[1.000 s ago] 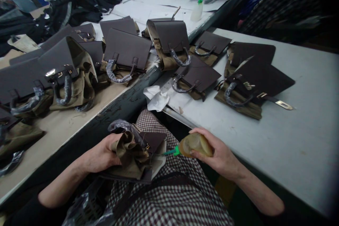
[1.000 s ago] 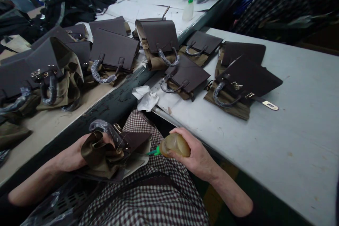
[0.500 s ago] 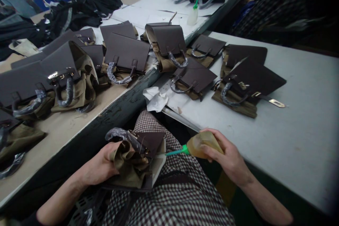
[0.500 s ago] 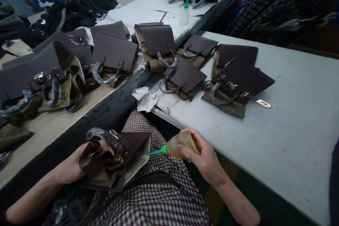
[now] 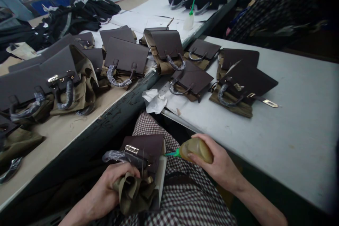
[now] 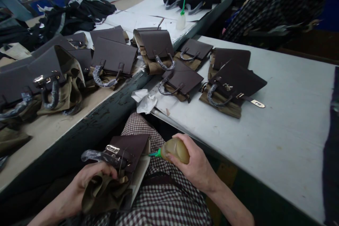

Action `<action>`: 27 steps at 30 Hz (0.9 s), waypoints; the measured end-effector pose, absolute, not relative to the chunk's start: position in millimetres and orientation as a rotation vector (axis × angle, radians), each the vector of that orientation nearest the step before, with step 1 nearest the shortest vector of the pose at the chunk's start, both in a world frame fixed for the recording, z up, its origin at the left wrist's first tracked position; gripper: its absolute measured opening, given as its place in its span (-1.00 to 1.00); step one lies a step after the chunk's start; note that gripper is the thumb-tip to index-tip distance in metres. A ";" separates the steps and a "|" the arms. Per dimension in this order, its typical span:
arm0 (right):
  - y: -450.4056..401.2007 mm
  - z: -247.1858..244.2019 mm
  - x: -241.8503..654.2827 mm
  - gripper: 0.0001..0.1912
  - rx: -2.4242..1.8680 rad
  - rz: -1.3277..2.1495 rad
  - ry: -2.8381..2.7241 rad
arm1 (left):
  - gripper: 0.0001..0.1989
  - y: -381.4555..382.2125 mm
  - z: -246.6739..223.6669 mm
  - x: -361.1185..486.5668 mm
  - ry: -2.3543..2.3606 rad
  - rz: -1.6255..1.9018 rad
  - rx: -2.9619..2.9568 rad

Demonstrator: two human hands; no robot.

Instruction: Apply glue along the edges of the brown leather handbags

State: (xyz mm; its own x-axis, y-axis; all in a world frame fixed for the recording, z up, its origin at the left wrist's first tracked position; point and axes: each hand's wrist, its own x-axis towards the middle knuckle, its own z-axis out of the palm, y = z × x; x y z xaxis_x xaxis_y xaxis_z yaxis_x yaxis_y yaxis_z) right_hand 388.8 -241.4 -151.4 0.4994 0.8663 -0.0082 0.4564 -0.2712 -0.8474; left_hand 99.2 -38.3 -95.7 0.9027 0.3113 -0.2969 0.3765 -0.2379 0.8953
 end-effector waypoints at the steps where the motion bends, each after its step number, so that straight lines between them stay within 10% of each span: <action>1: -239.3 -150.7 389.9 -0.58 -1.896 0.634 -1.115 | -0.95 -38.1 -95.9 98.9 0.507 -0.063 1.839; 27: -248.4 -146.2 381.7 -0.46 -1.784 1.118 -0.593 | -0.93 -34.5 -94.5 103.1 0.531 -0.029 1.857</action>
